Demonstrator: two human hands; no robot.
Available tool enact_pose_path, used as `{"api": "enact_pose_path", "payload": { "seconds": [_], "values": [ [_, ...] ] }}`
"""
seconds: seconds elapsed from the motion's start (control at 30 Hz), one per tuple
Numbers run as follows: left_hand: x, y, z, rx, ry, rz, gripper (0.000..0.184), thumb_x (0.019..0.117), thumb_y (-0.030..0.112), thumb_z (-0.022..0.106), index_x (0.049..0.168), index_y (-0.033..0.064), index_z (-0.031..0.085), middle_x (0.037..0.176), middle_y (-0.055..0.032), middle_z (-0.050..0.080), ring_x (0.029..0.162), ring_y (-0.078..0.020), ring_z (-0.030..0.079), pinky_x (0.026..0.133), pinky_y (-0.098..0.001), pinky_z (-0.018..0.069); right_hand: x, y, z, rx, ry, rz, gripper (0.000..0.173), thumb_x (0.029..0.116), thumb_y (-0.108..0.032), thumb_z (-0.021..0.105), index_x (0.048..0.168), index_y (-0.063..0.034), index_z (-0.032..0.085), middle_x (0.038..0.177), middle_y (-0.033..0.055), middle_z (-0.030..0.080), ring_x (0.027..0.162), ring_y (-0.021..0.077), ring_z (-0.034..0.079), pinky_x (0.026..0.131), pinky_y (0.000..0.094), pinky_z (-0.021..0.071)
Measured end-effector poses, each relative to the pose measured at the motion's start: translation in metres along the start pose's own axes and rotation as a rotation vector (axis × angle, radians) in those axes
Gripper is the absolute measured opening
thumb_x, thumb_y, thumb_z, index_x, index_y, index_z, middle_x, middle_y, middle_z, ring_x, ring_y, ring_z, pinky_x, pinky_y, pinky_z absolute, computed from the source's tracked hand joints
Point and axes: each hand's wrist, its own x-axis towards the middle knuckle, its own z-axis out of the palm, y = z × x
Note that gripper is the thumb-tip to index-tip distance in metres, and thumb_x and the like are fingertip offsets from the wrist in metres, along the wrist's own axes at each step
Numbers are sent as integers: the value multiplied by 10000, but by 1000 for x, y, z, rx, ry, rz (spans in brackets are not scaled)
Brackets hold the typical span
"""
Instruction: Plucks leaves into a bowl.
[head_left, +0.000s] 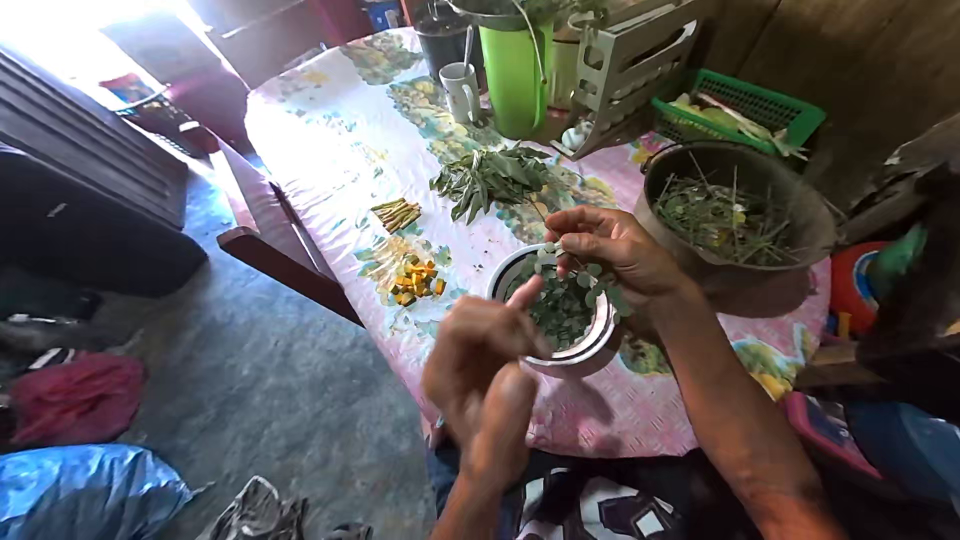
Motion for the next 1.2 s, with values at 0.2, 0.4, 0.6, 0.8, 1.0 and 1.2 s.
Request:
{"api": "enact_pose_path", "payload": {
  "seconds": [0.2, 0.4, 0.6, 0.8, 1.0, 1.2],
  "values": [
    [8, -59, 4, -65, 105, -70, 218, 1014, 376, 558, 939, 190, 643, 836, 56, 610, 814, -112, 644, 1006, -480, 536, 1, -3, -4, -11, -31, -120, 215, 1010, -80, 520, 1194, -57, 630, 1004, 29, 692, 795, 107, 700, 745, 283, 632],
    [10, -61, -8, -306, 220, -127, 195, 998, 321, 581, 993, 146, 664, 879, -4, 638, 857, -189, 669, 974, -528, 548, -12, -4, -1, -36, 29, -153, 222, 1033, -132, 530, 1230, -107, 628, 1036, 27, 661, 770, 85, 670, 696, 264, 621],
    [1, -72, -8, -165, 269, -257, 326, 1019, 422, 542, 1153, 145, 648, 1219, -92, 670, 1068, -247, 692, 905, -425, 595, -10, -5, 0, 12, -9, -194, 217, 1029, -127, 527, 1219, -100, 627, 1026, 20, 668, 798, 80, 680, 707, 254, 620],
    [-2, -73, -7, -141, 231, -300, 418, 1008, 475, 572, 1229, 125, 627, 1284, -93, 631, 1043, -236, 688, 924, -446, 590, -2, -5, -7, 10, -50, -219, 222, 1008, -100, 547, 1213, -68, 627, 1023, 21, 677, 815, 89, 678, 718, 254, 614],
    [-1, -70, -4, 174, 177, -359, 364, 991, 304, 592, 1279, 82, 616, 1217, -81, 667, 1091, -209, 668, 917, -399, 587, -17, -3, 4, 86, -98, -163, 329, 992, -75, 504, 1304, -34, 602, 978, 89, 645, 767, 155, 670, 684, 341, 628],
    [3, -66, 1, 382, 69, -386, 397, 952, 277, 655, 1301, 88, 634, 1219, -48, 676, 1117, -169, 658, 931, -355, 573, -16, -1, 6, 16, -98, -181, 143, 1014, -114, 505, 1086, -77, 623, 938, 60, 623, 694, 106, 625, 608, 258, 587]
  ]
}}
